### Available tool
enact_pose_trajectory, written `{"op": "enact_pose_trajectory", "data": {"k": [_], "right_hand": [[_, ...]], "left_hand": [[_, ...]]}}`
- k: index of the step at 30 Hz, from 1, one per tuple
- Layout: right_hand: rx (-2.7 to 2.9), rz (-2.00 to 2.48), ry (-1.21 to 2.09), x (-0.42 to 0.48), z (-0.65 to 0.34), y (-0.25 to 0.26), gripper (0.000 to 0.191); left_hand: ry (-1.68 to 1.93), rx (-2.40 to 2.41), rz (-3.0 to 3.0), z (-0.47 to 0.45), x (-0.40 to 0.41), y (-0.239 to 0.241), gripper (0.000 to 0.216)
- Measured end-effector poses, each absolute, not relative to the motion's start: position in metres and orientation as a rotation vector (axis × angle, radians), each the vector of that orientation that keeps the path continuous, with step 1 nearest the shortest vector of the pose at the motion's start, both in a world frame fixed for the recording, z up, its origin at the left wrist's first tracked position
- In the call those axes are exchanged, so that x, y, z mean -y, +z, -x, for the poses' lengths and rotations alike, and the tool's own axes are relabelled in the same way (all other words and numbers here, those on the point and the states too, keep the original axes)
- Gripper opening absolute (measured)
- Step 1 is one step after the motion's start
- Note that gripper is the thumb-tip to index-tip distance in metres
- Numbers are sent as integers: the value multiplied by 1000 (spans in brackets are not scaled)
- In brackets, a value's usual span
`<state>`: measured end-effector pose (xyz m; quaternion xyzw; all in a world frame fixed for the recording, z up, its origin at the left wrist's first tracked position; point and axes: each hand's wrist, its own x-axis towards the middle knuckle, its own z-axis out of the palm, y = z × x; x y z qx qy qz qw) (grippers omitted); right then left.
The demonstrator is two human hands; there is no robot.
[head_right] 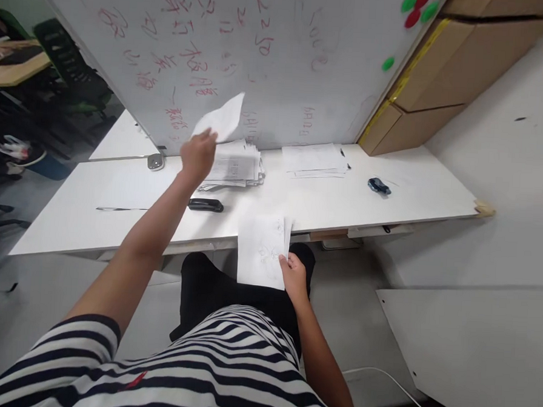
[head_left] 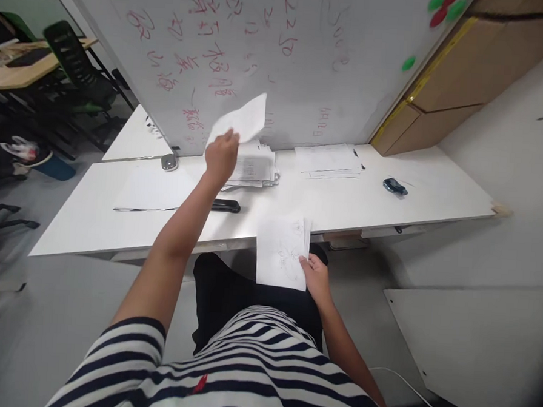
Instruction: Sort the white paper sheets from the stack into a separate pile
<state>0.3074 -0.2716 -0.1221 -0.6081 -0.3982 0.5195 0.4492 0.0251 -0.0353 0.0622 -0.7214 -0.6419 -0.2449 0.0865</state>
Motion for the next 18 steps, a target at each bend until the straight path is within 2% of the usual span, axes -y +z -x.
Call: {"op": "enact_pose_trajectory", "data": {"k": [4, 6, 8, 11, 15, 18], "right_hand": [[976, 1510, 1244, 274, -304, -118, 49], [983, 1511, 1221, 275, -302, -118, 50], [1007, 1525, 1204, 276, -302, -116, 50], [1145, 1586, 1094, 276, -303, -104, 48], [1502, 1627, 602, 260, -311, -63, 38], [1856, 1433, 252, 230, -321, -21, 33]], "left_hand": [[-135, 2021, 2416, -33, 16, 14, 35], [-115, 2038, 2458, -33, 18, -3, 34], [-307, 2049, 2439, -35, 28, -12, 40], [-828, 2100, 2394, -49, 62, -15, 54], [-1744, 2278, 2294, -83, 137, -16, 55], [-1880, 2271, 2270, -97, 181, -9, 66]]}}
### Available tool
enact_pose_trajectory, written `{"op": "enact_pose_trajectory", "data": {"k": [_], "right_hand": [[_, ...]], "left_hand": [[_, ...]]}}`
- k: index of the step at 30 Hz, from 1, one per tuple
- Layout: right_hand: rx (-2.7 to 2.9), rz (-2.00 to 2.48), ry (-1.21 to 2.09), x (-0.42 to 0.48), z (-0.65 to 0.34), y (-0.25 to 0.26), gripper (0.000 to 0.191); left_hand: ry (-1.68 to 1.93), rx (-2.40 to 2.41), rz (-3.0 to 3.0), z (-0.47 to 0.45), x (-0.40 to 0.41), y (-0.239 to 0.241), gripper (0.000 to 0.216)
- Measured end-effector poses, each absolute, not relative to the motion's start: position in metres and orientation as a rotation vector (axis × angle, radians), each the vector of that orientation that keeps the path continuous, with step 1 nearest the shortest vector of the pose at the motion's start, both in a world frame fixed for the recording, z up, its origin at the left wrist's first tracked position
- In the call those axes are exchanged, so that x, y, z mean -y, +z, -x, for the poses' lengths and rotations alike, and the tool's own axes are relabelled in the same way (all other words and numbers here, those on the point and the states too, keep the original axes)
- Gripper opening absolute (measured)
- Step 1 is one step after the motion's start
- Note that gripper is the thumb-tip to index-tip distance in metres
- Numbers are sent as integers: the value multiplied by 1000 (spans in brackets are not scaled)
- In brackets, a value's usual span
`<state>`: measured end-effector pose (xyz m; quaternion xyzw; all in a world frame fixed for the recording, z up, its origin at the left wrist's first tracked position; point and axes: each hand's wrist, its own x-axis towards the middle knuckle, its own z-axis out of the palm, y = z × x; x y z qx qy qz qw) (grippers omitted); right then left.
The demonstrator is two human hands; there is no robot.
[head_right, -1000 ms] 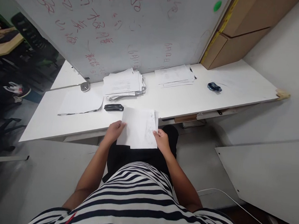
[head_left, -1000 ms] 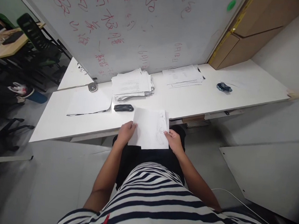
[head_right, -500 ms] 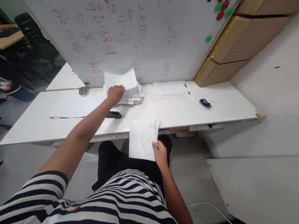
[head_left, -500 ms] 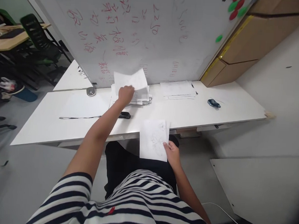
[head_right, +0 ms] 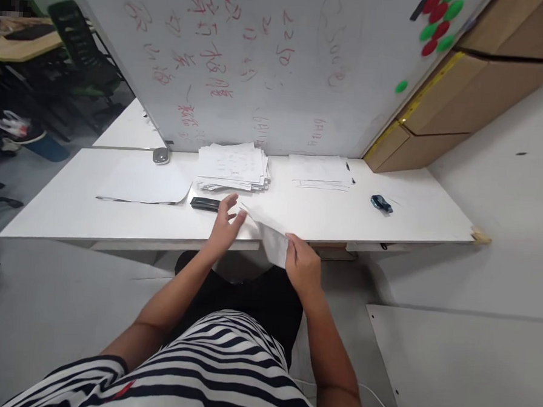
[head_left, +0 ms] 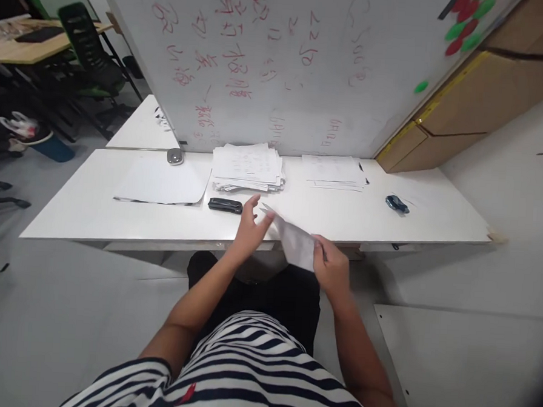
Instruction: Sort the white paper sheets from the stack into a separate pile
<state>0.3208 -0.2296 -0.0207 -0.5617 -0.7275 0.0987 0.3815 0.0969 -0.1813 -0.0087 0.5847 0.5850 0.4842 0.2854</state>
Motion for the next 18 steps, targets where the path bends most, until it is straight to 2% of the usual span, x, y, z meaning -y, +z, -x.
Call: {"op": "enact_pose_trajectory", "data": {"k": [3, 5, 7, 11, 13, 18], "right_hand": [[2228, 1245, 38, 193, -324, 17, 32], [2395, 1158, 1, 174, -318, 34, 31], [2500, 1085, 13, 161, -308, 42, 31], [2507, 1114, 79, 152, -300, 39, 28], [2381, 1202, 196, 148, -308, 30, 31], [1666, 1211, 892, 137, -337, -15, 71]], "left_hand": [[1235, -1402, -1875, -90, 192, 6, 96], [1151, -1276, -1896, -79, 188, 11, 101], [1089, -1243, -1767, -69, 181, 7, 89], [1107, -1334, -1558, -61, 177, -22, 45], [1163, -1353, -1495, -59, 178, -36, 36], [1328, -1316, -1270, -57, 175, -53, 37]]}}
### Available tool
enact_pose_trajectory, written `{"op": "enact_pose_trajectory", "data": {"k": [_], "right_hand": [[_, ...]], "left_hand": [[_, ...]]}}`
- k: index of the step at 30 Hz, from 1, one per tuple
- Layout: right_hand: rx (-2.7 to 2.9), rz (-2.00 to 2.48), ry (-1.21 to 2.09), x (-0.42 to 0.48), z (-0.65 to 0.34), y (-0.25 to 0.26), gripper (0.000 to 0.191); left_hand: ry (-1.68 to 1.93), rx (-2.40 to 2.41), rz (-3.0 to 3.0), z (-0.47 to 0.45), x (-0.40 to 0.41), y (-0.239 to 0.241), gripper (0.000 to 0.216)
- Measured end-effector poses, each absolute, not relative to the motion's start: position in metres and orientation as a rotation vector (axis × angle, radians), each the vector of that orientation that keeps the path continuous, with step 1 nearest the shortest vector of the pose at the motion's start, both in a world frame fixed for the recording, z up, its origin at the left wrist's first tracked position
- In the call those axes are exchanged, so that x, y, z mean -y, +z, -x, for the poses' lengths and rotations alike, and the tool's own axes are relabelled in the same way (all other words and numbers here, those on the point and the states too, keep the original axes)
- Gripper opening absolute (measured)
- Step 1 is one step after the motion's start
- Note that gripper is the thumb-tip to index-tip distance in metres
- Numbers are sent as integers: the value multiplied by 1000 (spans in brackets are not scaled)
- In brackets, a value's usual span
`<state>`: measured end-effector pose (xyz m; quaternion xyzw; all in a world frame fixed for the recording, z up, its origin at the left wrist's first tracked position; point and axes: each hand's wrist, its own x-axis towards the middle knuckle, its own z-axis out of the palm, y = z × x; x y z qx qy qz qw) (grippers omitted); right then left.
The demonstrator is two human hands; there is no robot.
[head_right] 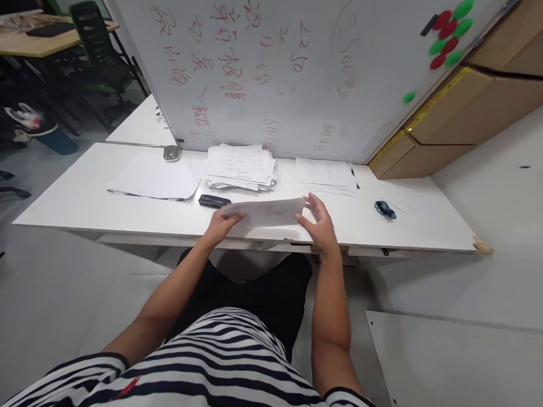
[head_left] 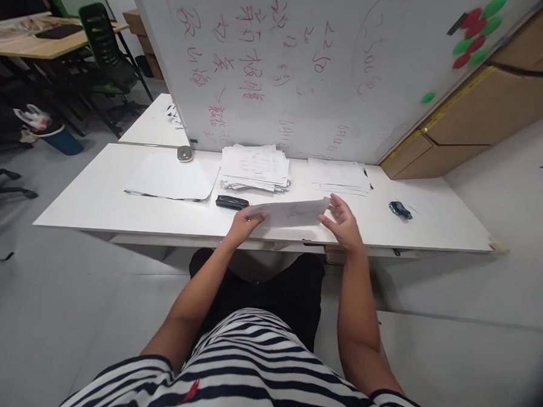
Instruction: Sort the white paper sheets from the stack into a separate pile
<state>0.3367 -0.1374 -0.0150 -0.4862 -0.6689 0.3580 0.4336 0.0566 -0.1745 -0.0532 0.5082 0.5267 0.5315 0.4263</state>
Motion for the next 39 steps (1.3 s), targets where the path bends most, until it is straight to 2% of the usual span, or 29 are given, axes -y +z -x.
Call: {"op": "enact_pose_trajectory", "data": {"k": [2, 5, 8, 14, 19, 25, 29, 31, 35, 39], "right_hand": [[1446, 1137, 1133, 137, -334, -36, 80], [1328, 1050, 1248, 142, -317, -61, 66], [1192, 1108, 1154, 150, -297, -75, 46], [1172, 1324, 1060, 159, -282, -86, 52], [1454, 1495, 913, 168, -293, -81, 44], [1563, 1661, 701, 203, -315, -71, 42], [1273, 1583, 1068, 230, -320, -86, 46], [1019, 1486, 1280, 241, -318, -96, 47], [725, 1353, 1460, 254, -312, -105, 42], [654, 1328, 1487, 254, -305, -99, 39]], "left_hand": [[1351, -1297, -1223, -56, 170, -54, 38], [1350, -1326, -1269, -57, 165, -51, 35], [1339, -1364, -1338, -57, 164, -49, 34], [1234, -1378, -1312, -60, 172, -57, 38], [1173, -1444, -1263, -64, 175, -57, 42], [926, -1408, -1465, -51, 183, -36, 51], [998, -1727, -1679, -10, 169, -35, 62], [878, -1922, -1876, 14, 157, -41, 63], [652, -1946, -2051, 38, 142, -56, 42], [716, -1887, -1998, 33, 148, -65, 33]]}}
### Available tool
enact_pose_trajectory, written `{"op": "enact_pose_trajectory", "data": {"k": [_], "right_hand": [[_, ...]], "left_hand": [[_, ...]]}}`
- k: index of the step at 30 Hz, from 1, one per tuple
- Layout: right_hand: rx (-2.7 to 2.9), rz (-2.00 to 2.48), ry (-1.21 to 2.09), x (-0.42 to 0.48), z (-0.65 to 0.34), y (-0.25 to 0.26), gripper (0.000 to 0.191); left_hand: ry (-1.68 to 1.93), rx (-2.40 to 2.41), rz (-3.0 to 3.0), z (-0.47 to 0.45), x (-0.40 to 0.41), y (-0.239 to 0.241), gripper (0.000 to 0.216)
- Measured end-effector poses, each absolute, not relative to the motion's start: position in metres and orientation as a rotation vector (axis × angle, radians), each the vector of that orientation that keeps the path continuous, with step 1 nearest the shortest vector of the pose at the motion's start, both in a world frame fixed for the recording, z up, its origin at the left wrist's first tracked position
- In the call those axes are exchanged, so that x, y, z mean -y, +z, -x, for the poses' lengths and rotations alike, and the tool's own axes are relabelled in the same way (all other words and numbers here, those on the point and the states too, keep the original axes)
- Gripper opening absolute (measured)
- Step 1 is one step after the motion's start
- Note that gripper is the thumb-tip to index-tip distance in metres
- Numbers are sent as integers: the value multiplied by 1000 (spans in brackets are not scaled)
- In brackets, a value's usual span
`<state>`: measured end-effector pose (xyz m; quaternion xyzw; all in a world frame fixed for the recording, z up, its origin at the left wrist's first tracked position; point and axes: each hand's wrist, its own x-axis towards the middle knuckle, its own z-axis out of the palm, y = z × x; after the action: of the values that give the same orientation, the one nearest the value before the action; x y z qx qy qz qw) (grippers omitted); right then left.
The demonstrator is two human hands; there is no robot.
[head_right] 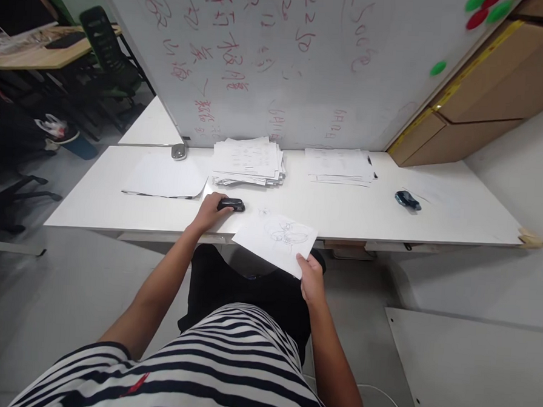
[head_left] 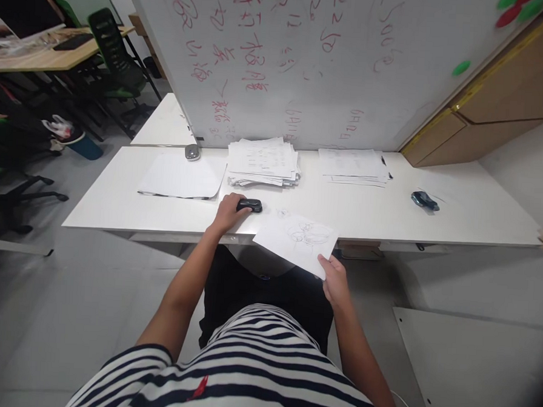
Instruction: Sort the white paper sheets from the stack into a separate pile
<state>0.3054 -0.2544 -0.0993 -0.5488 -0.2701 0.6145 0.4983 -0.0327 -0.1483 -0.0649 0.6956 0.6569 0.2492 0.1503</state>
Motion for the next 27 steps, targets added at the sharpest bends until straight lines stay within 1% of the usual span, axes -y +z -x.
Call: {"op": "enact_pose_trajectory", "data": {"k": [5, 10, 17, 27], "right_hand": [[666, 1322, 1482, 247, -298, -87, 40], [702, 1263, 1494, 240, -289, -81, 41], [807, 1269, 1535, 236, -292, -91, 46], [781, 1276, 1512, 242, -297, -93, 43]], "left_hand": [[862, -1812, -1887, 28, 158, -66, 31], [821, -1768, -1937, 30, 158, -65, 31], [775, -1773, -1877, 28, 159, -61, 34], [762, -1773, -1892, 29, 157, -62, 32]]}}
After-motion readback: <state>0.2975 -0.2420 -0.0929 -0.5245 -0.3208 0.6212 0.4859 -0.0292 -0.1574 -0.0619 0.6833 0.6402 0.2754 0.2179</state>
